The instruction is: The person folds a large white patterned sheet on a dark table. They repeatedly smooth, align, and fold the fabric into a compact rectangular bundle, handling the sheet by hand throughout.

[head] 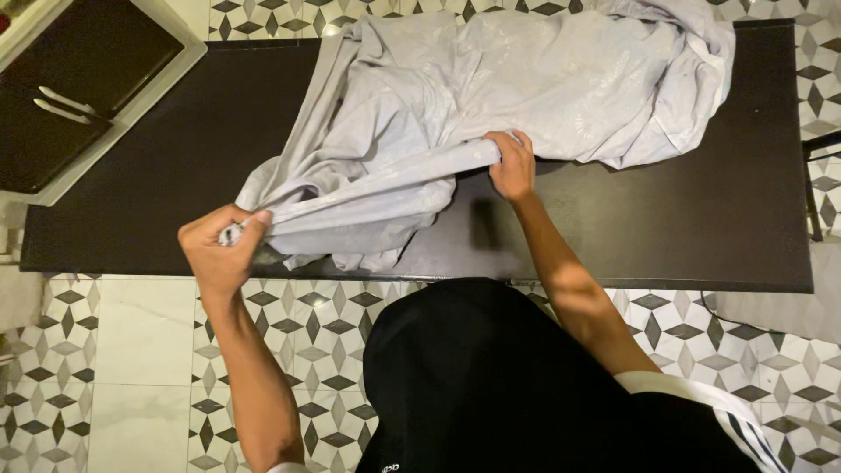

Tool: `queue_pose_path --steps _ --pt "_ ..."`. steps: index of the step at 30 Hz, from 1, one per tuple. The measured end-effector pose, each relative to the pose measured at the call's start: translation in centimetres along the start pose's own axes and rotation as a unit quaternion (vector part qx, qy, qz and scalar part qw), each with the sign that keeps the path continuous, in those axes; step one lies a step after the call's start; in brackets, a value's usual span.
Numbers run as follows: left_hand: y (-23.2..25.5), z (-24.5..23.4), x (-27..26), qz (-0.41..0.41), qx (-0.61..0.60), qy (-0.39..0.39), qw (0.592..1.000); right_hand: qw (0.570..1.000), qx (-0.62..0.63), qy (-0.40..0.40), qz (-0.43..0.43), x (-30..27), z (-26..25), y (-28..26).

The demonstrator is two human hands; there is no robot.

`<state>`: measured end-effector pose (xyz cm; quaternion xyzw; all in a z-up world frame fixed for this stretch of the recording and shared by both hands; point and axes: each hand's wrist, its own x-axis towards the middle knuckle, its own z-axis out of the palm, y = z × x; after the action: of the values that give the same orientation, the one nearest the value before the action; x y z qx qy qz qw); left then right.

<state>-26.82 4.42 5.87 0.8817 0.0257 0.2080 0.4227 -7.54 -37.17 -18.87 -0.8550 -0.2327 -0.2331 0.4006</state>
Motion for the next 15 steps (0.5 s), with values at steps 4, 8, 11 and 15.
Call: queue_pose_path --steps 4,8,11,15 --pt "-2.9 -2.5 1.3 -0.005 -0.072 0.077 0.994 0.998 0.01 -0.033 0.047 2.0 -0.1 1.2" --pt "-5.9 -1.1 3.7 -0.035 0.051 0.098 0.993 0.997 -0.002 -0.031 0.075 2.9 -2.0 0.0" --pt "-6.1 0.6 4.8 -0.065 0.132 0.104 0.984 0.995 -0.013 -0.029 0.097 3.6 -6.2 -2.3" --pt "-3.3 5.9 5.1 -0.089 0.058 0.074 0.992 0.997 0.028 -0.047 0.047 4.7 -11.7 -6.8"
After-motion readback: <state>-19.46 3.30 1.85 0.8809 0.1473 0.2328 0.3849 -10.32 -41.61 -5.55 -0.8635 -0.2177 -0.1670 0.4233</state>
